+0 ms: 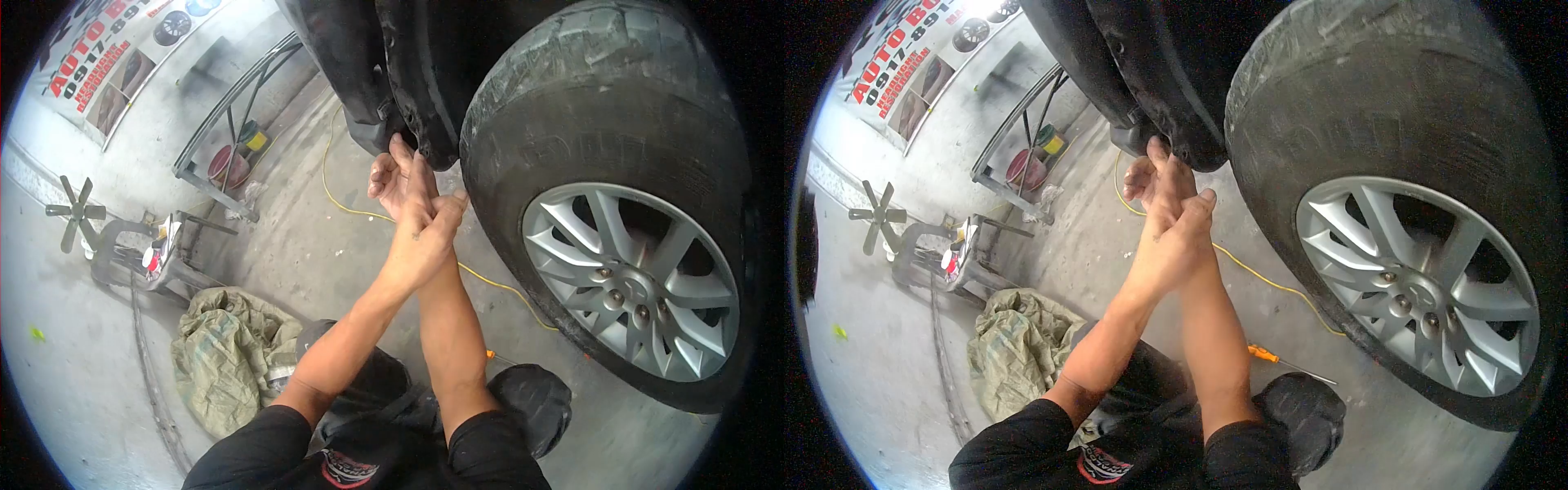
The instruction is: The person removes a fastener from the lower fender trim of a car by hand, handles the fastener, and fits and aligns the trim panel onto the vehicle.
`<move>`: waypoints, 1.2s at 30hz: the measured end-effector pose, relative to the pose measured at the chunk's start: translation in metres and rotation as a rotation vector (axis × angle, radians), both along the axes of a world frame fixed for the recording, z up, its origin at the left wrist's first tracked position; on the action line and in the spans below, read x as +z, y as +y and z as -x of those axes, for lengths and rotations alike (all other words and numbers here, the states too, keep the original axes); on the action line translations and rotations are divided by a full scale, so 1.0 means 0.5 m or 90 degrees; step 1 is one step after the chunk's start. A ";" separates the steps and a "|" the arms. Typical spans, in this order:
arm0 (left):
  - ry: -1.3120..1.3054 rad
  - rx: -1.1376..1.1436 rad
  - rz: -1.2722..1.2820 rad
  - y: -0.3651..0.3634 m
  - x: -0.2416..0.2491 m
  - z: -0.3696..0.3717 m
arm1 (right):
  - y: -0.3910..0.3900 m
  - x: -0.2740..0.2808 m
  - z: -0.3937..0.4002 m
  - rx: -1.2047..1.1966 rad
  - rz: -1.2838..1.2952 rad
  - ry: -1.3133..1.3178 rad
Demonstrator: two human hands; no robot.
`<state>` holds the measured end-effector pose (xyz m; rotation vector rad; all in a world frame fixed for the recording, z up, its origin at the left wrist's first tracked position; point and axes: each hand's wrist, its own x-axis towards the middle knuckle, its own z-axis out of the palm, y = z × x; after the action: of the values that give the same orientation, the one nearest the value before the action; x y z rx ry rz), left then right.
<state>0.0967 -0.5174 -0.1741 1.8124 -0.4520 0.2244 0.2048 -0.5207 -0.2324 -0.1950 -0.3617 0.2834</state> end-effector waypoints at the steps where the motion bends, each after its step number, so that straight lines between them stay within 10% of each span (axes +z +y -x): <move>1: 0.002 0.007 0.001 0.001 -0.002 0.000 | 0.004 -0.002 0.004 -0.023 -0.016 -0.015; 14: 0.241 -0.002 0.062 0.140 0.002 0.028 | -0.041 0.010 0.016 0.170 0.014 0.014; 36: 0.285 0.050 0.192 0.244 -0.054 -0.013 | -0.022 0.014 0.026 0.060 -0.088 0.046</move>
<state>0.1032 -0.3956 -0.2010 1.5254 -0.0267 -0.0616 0.1918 -0.5318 -0.2253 -0.0316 -0.3185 0.3560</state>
